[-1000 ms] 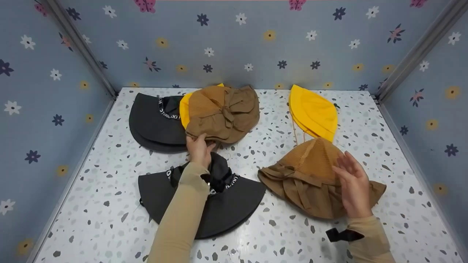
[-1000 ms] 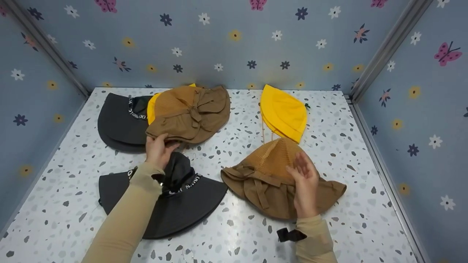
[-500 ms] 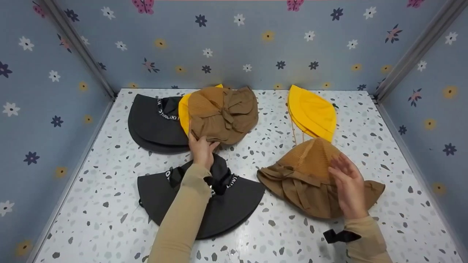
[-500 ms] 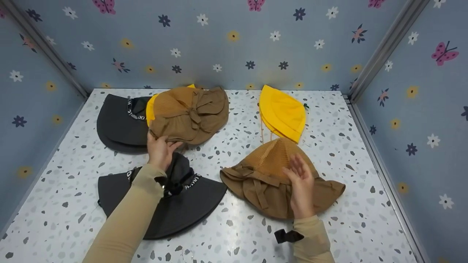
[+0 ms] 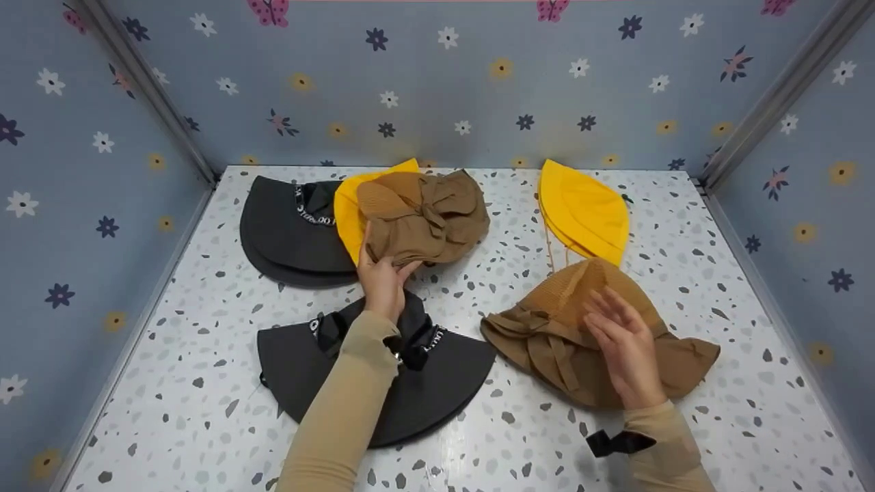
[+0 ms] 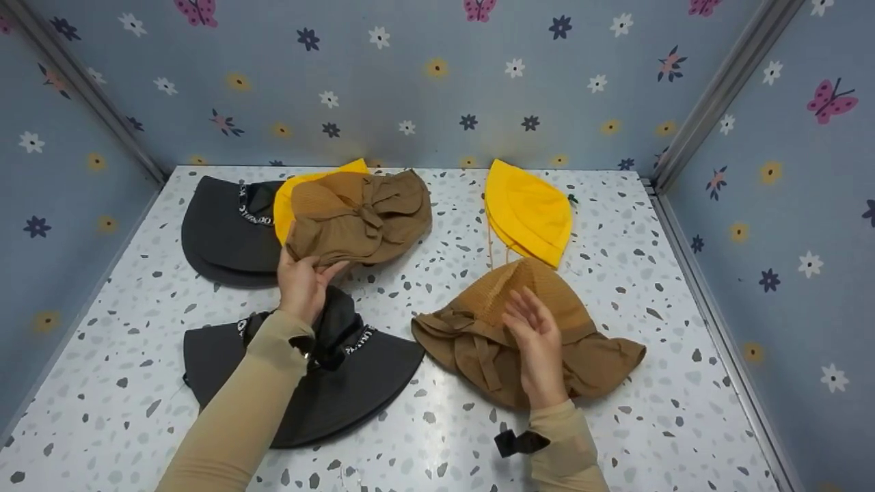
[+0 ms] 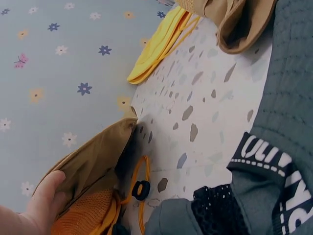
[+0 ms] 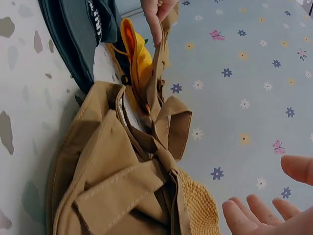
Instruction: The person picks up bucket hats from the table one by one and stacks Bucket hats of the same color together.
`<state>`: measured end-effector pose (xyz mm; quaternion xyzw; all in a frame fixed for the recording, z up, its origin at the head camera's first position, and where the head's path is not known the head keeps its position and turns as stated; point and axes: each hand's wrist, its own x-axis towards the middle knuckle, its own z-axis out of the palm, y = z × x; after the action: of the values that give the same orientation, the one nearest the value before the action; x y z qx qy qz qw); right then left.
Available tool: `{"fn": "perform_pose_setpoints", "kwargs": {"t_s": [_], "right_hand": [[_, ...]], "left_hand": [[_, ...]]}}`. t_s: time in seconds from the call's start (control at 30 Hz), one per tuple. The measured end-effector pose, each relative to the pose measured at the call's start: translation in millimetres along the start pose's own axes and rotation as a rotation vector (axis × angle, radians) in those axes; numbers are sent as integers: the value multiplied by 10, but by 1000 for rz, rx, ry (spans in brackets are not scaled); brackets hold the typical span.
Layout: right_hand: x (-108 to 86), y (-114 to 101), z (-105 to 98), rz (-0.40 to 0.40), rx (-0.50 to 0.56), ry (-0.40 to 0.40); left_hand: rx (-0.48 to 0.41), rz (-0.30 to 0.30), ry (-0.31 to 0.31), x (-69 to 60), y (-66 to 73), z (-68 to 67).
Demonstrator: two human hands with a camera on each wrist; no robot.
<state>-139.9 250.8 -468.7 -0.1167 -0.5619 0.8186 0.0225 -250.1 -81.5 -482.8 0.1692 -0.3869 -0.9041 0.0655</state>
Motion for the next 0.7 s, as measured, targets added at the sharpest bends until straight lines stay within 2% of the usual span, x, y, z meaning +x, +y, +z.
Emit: {"fn": "perform_pose_setpoints", "kwargs": {"t_s": [0.1, 0.33, 0.7], "right_hand": [[-2, 19, 32, 10, -15, -25], [10, 63, 90, 23, 21, -52], [84, 73, 184, 73, 92, -128]], "left_hand": [[-7, 0, -6, -26, -17, 23], [-16, 2, -16, -77, -51, 67], [-32, 56, -53, -201, -65, 146]]}}
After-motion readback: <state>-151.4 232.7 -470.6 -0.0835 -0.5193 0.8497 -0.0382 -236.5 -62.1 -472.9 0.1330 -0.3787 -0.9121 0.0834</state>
